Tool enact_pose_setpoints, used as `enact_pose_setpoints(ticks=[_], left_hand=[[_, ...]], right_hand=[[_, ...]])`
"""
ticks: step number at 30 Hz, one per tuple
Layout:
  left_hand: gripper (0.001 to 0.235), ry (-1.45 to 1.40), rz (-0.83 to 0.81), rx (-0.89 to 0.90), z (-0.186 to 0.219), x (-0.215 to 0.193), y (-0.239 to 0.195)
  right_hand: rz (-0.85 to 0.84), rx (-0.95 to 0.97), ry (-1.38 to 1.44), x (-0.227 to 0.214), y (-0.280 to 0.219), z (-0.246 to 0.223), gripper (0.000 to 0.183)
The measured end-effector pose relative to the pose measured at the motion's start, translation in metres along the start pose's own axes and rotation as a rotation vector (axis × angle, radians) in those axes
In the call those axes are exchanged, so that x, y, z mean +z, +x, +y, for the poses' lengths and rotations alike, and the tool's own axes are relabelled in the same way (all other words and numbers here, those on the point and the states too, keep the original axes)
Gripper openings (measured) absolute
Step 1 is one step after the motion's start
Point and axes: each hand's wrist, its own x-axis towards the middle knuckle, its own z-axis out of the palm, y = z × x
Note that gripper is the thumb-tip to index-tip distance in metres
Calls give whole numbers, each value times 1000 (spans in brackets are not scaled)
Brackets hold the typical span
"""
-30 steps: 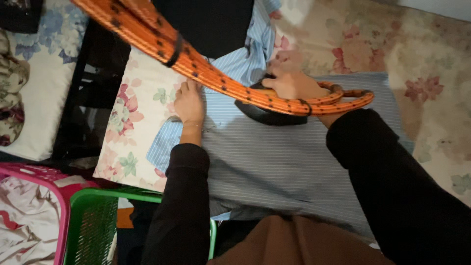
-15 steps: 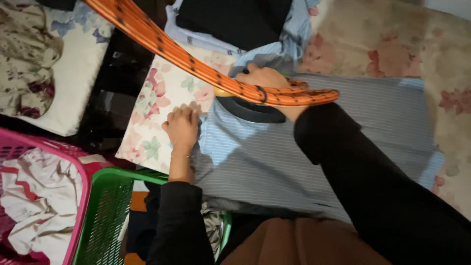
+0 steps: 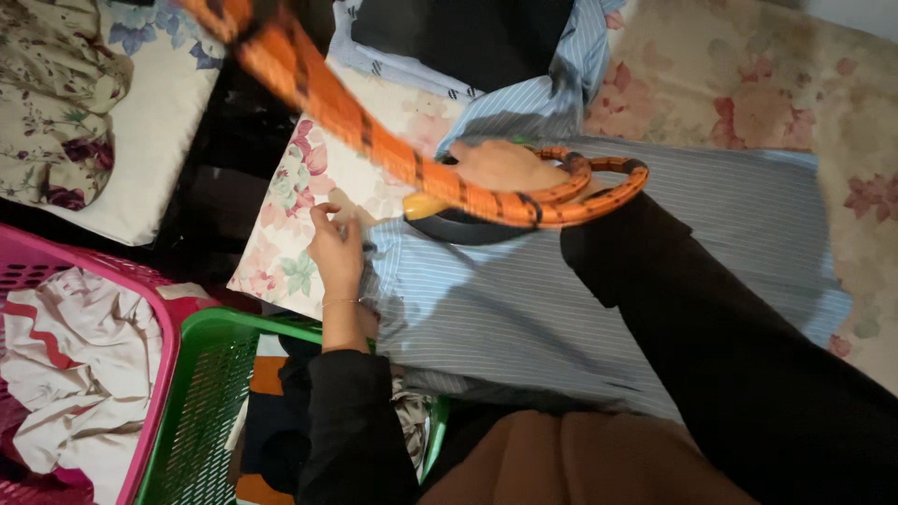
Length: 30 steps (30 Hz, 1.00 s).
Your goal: The person irons a striped blue shirt on an ironing board, smoothing out the sleeves and main body before folding it into a compact rectangular shape.
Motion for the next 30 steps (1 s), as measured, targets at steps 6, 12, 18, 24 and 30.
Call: enact_pose_setpoints(ticks=[6, 12, 18, 24, 30], left_hand=[[30, 46, -11, 12, -5, 3, 7], [25, 154, -5, 0, -4, 9, 13], [30, 389, 189, 296, 61, 44, -6], [65, 307, -133, 480, 130, 106, -22], [77, 417, -45, 517, 130, 121, -29]], right_hand=[[100, -18, -275, 3, 1, -6, 20], [-337, 953, 352, -61, -58, -10, 74], [-112, 1025, -41, 13, -222, 111, 70], [-30, 1203, -196, -17, -335, 132, 52], [85, 1493, 22, -29, -404, 134, 60]])
